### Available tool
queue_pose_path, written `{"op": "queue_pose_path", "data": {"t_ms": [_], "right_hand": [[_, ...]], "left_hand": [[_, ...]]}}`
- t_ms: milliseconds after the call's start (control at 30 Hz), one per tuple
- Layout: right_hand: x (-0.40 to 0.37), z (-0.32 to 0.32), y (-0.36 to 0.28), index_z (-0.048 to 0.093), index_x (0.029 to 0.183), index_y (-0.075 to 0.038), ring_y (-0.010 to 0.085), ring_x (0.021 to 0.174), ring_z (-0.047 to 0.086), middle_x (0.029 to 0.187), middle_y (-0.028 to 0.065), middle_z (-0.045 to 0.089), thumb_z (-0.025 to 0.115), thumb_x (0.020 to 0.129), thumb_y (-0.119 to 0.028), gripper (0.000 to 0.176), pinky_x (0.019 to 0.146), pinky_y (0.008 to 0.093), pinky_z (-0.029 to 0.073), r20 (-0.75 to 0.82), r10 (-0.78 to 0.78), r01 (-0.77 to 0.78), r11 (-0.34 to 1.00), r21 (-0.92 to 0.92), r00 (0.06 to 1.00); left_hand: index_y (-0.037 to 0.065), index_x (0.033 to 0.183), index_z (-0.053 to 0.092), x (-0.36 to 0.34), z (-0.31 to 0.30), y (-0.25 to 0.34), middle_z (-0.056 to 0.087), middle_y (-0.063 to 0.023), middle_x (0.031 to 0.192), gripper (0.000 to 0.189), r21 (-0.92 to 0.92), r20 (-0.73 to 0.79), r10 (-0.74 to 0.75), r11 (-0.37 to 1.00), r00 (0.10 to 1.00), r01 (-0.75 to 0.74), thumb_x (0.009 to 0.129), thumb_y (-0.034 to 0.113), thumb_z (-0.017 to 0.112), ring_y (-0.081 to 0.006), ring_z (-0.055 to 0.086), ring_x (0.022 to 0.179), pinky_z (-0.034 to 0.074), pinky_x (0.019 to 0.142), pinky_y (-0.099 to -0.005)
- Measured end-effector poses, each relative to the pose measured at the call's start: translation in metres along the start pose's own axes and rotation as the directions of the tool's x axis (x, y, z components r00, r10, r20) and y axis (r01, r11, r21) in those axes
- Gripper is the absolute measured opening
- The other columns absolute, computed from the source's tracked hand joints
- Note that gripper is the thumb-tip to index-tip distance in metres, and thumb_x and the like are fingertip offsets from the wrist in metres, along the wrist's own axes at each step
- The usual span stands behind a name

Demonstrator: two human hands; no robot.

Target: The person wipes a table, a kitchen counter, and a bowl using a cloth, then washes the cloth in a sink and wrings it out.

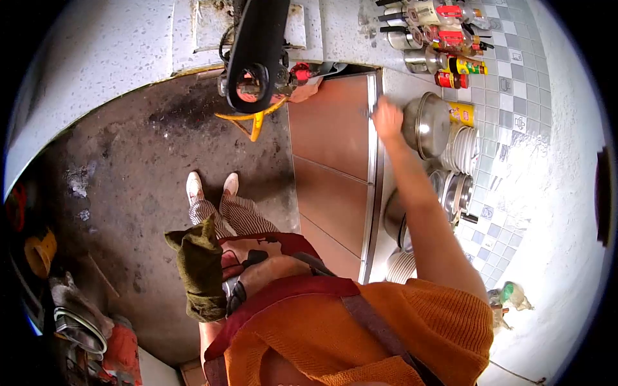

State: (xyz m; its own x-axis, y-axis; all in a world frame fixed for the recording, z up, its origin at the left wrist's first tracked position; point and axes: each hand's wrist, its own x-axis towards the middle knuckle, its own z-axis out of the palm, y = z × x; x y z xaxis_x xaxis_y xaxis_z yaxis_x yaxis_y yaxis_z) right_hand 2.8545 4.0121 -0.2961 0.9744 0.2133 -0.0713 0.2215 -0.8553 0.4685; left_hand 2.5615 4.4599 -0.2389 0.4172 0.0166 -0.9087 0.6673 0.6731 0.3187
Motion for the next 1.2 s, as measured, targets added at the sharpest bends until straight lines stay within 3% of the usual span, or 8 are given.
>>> {"op": "queue_pose_path", "data": {"t_ms": [67,167,300,533,767,933,1000,1200], "right_hand": [[0.051,0.002,-0.001,0.056,0.089,-0.005,0.034,0.066,0.066,0.07,0.0175,0.065,0.062,0.074,-0.01,0.017,0.057,0.044,0.053,-0.101,0.015,-0.012,1.0,0.025,0.995],[-0.007,-0.006,-0.004,0.055,0.092,-0.005,0.0341,0.066,0.066,0.072,0.0178,0.065,0.062,0.075,-0.01,0.019,0.058,0.046,0.053,0.029,0.056,-0.059,0.995,0.084,0.998],[-0.134,0.002,0.0,0.056,0.087,-0.007,0.0352,0.063,0.064,0.068,0.0162,0.063,0.061,0.076,-0.01,0.013,0.058,0.0454,0.052,0.076,0.098,-0.111,0.975,0.192,0.992],[0.026,-0.006,-0.003,0.056,0.089,-0.007,0.0378,0.067,0.064,0.07,0.0172,0.064,0.064,0.076,-0.012,0.016,0.063,0.0485,0.05,-0.026,0.074,-0.071,0.99,0.123,0.997],[-0.144,0.004,0.003,0.054,0.09,-0.008,0.0381,0.069,0.064,0.077,0.0185,0.065,0.061,0.078,-0.009,0.014,0.063,0.0495,0.05,0.141,0.126,-0.149,0.975,0.165,0.982],[-0.026,0.011,0.009,0.056,0.088,-0.007,0.0347,0.063,0.064,0.068,0.015,0.063,0.061,0.077,-0.009,0.013,0.059,0.0462,0.051,0.047,-0.016,0.019,0.998,-0.057,0.999],[-0.026,-0.013,-0.004,0.056,0.089,-0.008,0.0365,0.061,0.063,0.067,0.0146,0.063,0.06,0.077,-0.009,0.013,0.058,0.0455,0.051,-0.021,0.024,-0.021,0.99,0.14,0.999],[-0.198,0.005,0.006,0.053,0.096,-0.008,0.0403,0.075,0.062,0.083,0.0193,0.063,0.06,0.077,-0.006,0.02,0.066,0.0513,0.048,0.208,0.191,-0.224,0.963,0.151,0.959]], "left_hand": [[-0.001,0.115,0.058,0.011,-0.007,-0.007,0.062,-0.0106,0.108,0.028,0.528,0.094,0.371,0.768,0.924,-0.362,0.087,0.002,0.056,-0.0214,0.058,0.099,0.045,0.087,-0.0294],[-0.001,0.115,0.058,0.027,-0.022,-0.026,0.062,-0.0105,0.107,0.028,0.682,0.142,0.562,0.541,0.815,-0.492,0.087,0.003,0.056,-0.0215,0.059,0.097,0.046,0.085,-0.0296],[0.0,0.114,0.058,0.03,-0.029,-0.028,0.062,-0.0103,0.105,0.027,0.675,0.156,0.587,0.524,0.795,-0.52,0.088,0.004,0.056,-0.0215,0.059,0.094,0.046,0.082,-0.0299],[0.0,0.113,0.058,0.036,-0.037,-0.031,0.062,-0.01,0.102,0.026,0.703,0.164,0.623,0.47,0.765,-0.534,0.088,0.006,0.056,-0.0216,0.06,0.09,0.047,0.078,-0.0304],[0.001,0.113,0.058,0.035,-0.031,-0.022,0.062,-0.0097,0.099,0.025,0.697,0.197,0.618,0.458,0.761,-0.552,0.089,0.007,0.056,-0.0217,0.061,0.085,0.049,0.074,-0.0309],[0.002,0.112,0.058,0.036,-0.03,-0.024,0.063,-0.0094,0.097,0.024,0.707,0.218,0.616,0.435,0.757,-0.557,0.089,0.009,0.056,-0.0217,0.061,0.082,0.05,0.071,-0.0312],[0.002,0.112,0.058,0.036,-0.03,-0.022,0.063,-0.0093,0.096,0.024,0.712,0.223,0.612,0.429,0.758,-0.556,0.089,0.009,0.056,-0.0218,0.062,0.081,0.05,0.069,-0.0314],[0.003,0.111,0.058,0.036,-0.03,-0.021,0.063,-0.0091,0.093,0.023,0.698,0.248,0.597,0.436,0.763,-0.568,0.09,0.011,0.056,-0.0218,0.062,0.077,0.051,0.065,-0.0318]]}}
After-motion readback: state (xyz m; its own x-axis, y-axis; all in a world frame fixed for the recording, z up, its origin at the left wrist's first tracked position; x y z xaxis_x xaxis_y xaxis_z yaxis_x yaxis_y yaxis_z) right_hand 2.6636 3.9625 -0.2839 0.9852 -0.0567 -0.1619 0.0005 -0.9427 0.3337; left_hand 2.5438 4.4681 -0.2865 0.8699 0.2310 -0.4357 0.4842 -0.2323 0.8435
